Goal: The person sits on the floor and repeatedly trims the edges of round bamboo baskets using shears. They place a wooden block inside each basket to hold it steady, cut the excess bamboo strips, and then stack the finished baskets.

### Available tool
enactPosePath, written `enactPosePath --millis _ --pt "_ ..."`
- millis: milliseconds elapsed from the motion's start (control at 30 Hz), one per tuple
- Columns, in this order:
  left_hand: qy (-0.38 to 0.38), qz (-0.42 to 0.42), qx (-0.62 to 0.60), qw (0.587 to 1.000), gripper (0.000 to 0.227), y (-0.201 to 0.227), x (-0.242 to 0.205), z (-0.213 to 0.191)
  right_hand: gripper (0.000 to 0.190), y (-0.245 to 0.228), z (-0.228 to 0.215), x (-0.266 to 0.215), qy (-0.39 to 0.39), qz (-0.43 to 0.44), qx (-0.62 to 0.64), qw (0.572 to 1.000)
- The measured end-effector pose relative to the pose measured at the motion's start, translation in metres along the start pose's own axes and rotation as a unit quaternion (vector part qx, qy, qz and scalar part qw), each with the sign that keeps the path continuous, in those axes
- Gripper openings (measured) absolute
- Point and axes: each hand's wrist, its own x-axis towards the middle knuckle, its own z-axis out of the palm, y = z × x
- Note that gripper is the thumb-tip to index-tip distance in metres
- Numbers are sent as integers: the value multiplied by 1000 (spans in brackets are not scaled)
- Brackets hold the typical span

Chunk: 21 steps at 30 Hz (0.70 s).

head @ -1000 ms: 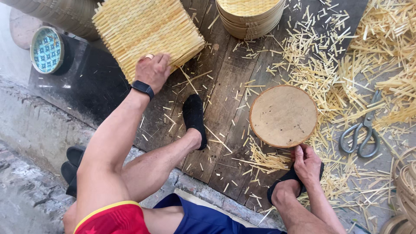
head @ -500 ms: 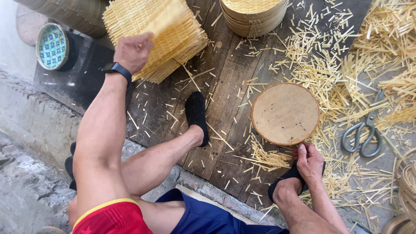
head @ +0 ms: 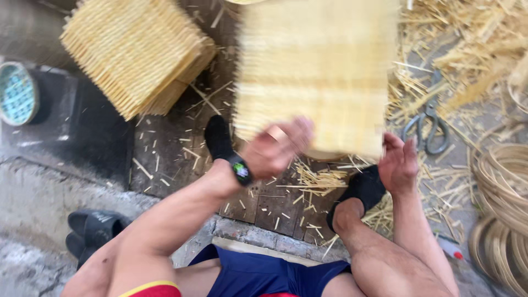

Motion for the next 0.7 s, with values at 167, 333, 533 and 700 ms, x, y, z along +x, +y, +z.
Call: enactPosePath --millis 167,333,533,700 --pt "-126 -58 -197 970 48 76 -5 80 22 5 11 25 57 16 -234 970" --pt "-18 -338 -264 903 57 52 -20 109 24 20 13 34 103 -24 -304 947" --pt "-43 -700 -547 458 46 -38 -17 135 26 20 21 32 100 -65 -336 934" --pt "-41 -709 -542 449 43 -32 -31 135 27 18 22 36 134 -43 -381 914"
